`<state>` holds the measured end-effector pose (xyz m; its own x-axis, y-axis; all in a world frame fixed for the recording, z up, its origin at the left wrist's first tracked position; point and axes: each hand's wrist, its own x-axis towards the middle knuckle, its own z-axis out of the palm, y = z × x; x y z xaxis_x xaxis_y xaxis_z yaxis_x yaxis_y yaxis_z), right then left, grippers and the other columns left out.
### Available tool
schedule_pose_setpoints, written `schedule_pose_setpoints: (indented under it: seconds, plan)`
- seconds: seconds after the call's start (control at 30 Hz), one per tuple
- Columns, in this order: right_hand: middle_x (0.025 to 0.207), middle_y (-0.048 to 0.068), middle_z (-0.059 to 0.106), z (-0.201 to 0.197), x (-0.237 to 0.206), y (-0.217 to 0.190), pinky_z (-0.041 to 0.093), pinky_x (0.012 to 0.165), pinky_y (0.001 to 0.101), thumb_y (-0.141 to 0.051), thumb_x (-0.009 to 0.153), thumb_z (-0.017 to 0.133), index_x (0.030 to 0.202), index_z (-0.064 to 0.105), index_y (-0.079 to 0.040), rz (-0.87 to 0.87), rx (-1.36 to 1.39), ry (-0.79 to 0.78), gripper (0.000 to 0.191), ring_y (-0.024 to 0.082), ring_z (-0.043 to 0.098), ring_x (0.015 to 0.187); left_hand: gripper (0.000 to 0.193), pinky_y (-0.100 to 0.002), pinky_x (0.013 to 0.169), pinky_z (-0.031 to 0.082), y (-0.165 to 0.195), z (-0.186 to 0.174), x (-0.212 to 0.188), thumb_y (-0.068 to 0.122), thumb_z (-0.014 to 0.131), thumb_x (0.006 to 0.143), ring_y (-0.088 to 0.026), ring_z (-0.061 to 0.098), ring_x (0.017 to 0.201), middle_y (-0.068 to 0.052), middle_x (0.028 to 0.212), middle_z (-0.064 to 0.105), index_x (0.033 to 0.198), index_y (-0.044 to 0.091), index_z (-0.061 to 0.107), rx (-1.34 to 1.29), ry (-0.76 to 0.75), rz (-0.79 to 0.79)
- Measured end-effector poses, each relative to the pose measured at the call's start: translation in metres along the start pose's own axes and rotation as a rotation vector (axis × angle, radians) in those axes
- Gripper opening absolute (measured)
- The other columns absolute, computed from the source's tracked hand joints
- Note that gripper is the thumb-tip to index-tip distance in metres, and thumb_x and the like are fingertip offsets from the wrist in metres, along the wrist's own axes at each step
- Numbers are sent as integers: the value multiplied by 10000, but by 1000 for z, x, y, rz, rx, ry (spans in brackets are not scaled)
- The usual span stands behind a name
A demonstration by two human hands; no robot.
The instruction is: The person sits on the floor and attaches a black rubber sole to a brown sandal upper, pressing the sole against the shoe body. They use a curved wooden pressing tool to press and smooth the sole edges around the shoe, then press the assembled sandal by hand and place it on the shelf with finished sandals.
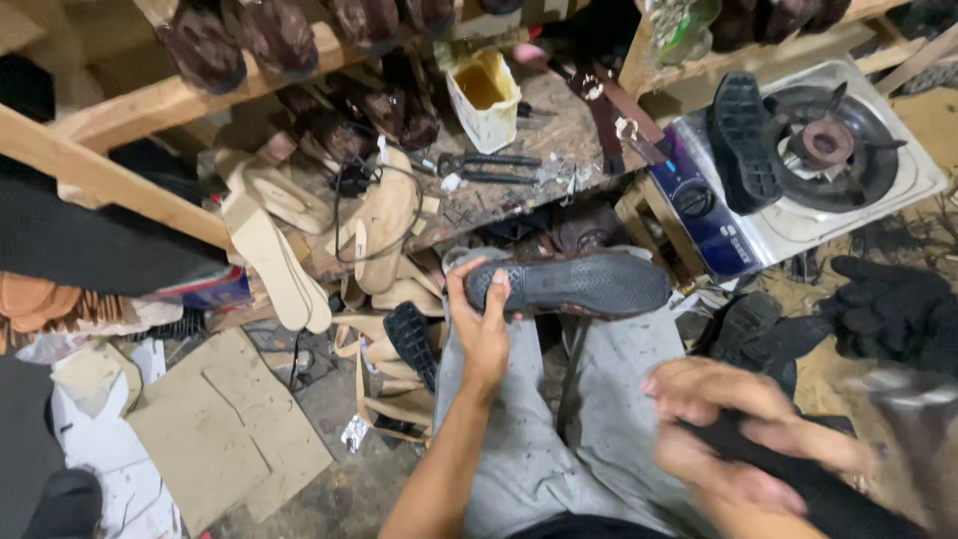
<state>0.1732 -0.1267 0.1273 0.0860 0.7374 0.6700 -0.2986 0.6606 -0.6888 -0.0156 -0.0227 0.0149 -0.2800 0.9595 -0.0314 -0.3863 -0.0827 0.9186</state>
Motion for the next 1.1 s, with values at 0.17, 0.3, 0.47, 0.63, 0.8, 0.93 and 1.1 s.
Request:
schedule_pose_setpoints:
  seconds: [0.17, 0.3, 0.47, 0.63, 0.8, 0.93, 1.1]
  plan:
    - [815, 270, 658, 9, 6, 26, 474, 620, 334, -194, 981, 684, 1026, 648, 29, 818, -928, -93, 230, 228, 568, 650, 323, -272, 496, 520, 1, 0, 3, 149, 676, 950, -112, 592, 754, -67, 988, 600, 1242, 92, 549, -15, 8, -14]
    - [834, 98, 663, 2, -7, 13, 505, 621, 303, -263, 1053, 603, 1052, 595, -65, 411, -503, 107, 198, 162, 599, 667, 312, -261, 543, 551, 0, -4, -2, 168, 656, 968, -107, 617, 785, -55, 1051, 613, 1248, 100, 537, 13, -23, 13]
    - [886, 73, 653, -8, -23, 45, 525, 669, 326, -283, 988, 631, 1072, 629, -84, 292, -403, -86, 216, 163, 619, 713, 329, -266, 586, 554, -4, -3, 1, 156, 669, 984, -111, 599, 827, -61, 1070, 593, 1278, 73, 547, 20, -24, 59]
    - [778, 106, 702, -6, -34, 60, 521, 654, 382, -285, 926, 698, 1227, 688, -116, 971, -891, -84, 346, 220, 604, 651, 312, -278, 565, 560, -4, -7, 10, 160, 663, 970, -109, 604, 827, -56, 1080, 595, 1250, 71, 558, 73, -17, 69]
    - [986, 89, 612, -1, -38, 53, 556, 764, 356, -283, 1027, 658, 1184, 590, -106, -48, 0, 106, 245, 153, 631, 845, 334, -276, 558, 561, -7, -11, 2, 177, 652, 958, -104, 602, 814, -48, 1061, 611, 1264, 102, 542, 46, -5, -35]
    - [890, 143, 673, -7, -48, 64, 541, 695, 393, -121, 925, 697, 1181, 605, -33, 403, -830, -35, 286, 223, 628, 796, 323, -262, 667, 531, -7, -11, 9, 158, 674, 1014, -115, 572, 875, -70, 1079, 599, 1305, 78, 560, 51, -39, 104]
    - [813, 124, 609, -22, -67, 62, 539, 624, 390, -227, 984, 682, 1110, 561, -63, 239, -343, 280, 239, 221, 608, 688, 326, -281, 554, 551, -8, -19, 7, 144, 642, 905, -103, 609, 805, -29, 1043, 607, 1213, 107, 544, 55, 8, -55]
